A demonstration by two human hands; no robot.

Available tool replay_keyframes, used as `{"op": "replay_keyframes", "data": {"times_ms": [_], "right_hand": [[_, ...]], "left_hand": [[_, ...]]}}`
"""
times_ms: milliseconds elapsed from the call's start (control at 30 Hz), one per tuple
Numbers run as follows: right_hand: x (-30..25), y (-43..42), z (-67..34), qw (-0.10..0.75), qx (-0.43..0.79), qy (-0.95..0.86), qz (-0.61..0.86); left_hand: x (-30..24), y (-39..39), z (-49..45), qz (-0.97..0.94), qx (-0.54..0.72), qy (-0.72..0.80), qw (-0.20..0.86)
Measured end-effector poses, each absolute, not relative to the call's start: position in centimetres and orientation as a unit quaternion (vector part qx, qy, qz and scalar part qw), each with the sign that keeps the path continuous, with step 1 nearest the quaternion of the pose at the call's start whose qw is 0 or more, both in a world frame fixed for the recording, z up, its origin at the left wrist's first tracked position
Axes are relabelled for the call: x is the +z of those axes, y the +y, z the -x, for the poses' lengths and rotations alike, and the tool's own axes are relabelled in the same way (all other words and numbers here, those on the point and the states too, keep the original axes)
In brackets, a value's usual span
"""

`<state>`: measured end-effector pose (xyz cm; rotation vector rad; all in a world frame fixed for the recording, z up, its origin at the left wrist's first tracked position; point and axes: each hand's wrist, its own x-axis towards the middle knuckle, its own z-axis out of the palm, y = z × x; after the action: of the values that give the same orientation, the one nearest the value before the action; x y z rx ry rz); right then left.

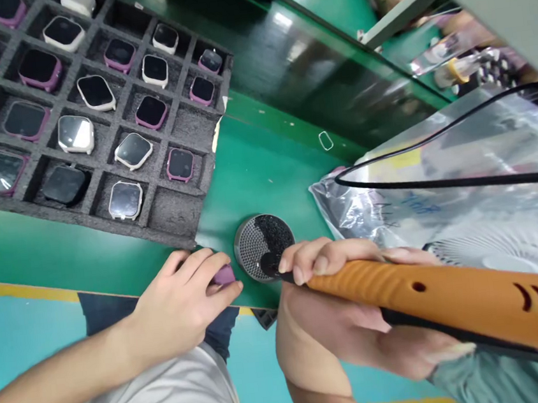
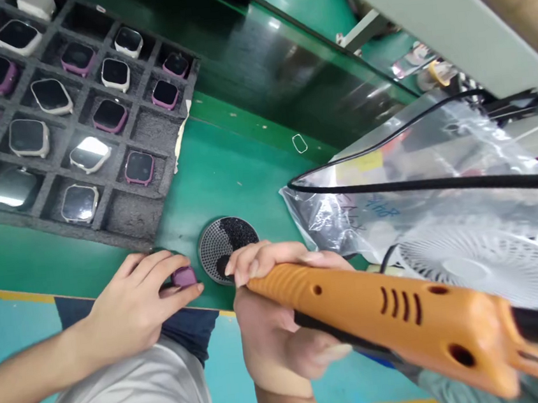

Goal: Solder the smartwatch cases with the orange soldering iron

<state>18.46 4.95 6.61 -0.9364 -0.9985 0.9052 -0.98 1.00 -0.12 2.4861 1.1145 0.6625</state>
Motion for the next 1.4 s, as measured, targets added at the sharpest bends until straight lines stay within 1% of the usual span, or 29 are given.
{"op": "replay_keyframes", "data": {"times_ms": [67, 267, 433, 667, 800, 867, 1000, 1067, 1167, 1400], "right_hand": [[6.4, 5.0, -18.5, 0.68, 0.402, -0.446, 0.42], [6.0, 5.0, -18.7, 0.679, 0.406, -0.446, 0.418], [5.9, 4.9, -18.9, 0.675, 0.416, -0.457, 0.404], [5.9, 5.0, -18.6, 0.673, 0.398, -0.457, 0.423], [6.3, 4.9, -18.4, 0.678, 0.402, -0.445, 0.426], [6.9, 4.4, -18.5, 0.68, 0.383, -0.451, 0.433], [7.9, 3.0, -18.9, 0.639, 0.383, -0.477, 0.466], [7.7, 2.6, -18.9, 0.625, 0.402, -0.502, 0.443], [7.0, 2.7, -18.2, 0.64, 0.395, -0.519, 0.406], [5.9, 3.4, -17.1, 0.66, 0.389, -0.512, 0.389]], "left_hand": [[-0.2, 0.9, 0.7, -0.865, 0.245, 0.406, 0.164], [0.0, 0.8, 0.6, -0.86, 0.229, 0.418, 0.182], [0.0, 0.8, 0.7, -0.859, 0.241, 0.417, 0.173], [-0.1, 0.7, 0.7, -0.859, 0.255, 0.406, 0.181], [-0.1, 0.8, 0.7, -0.857, 0.259, 0.407, 0.182], [-0.1, 0.9, 0.7, -0.855, 0.264, 0.406, 0.184], [-0.1, 1.0, 0.7, -0.853, 0.273, 0.401, 0.193], [0.0, 1.0, 0.7, -0.85, 0.273, 0.406, 0.197], [0.2, 1.0, 0.6, -0.849, 0.269, 0.41, 0.199], [0.2, 1.0, 0.6, -0.849, 0.266, 0.409, 0.201]]}}
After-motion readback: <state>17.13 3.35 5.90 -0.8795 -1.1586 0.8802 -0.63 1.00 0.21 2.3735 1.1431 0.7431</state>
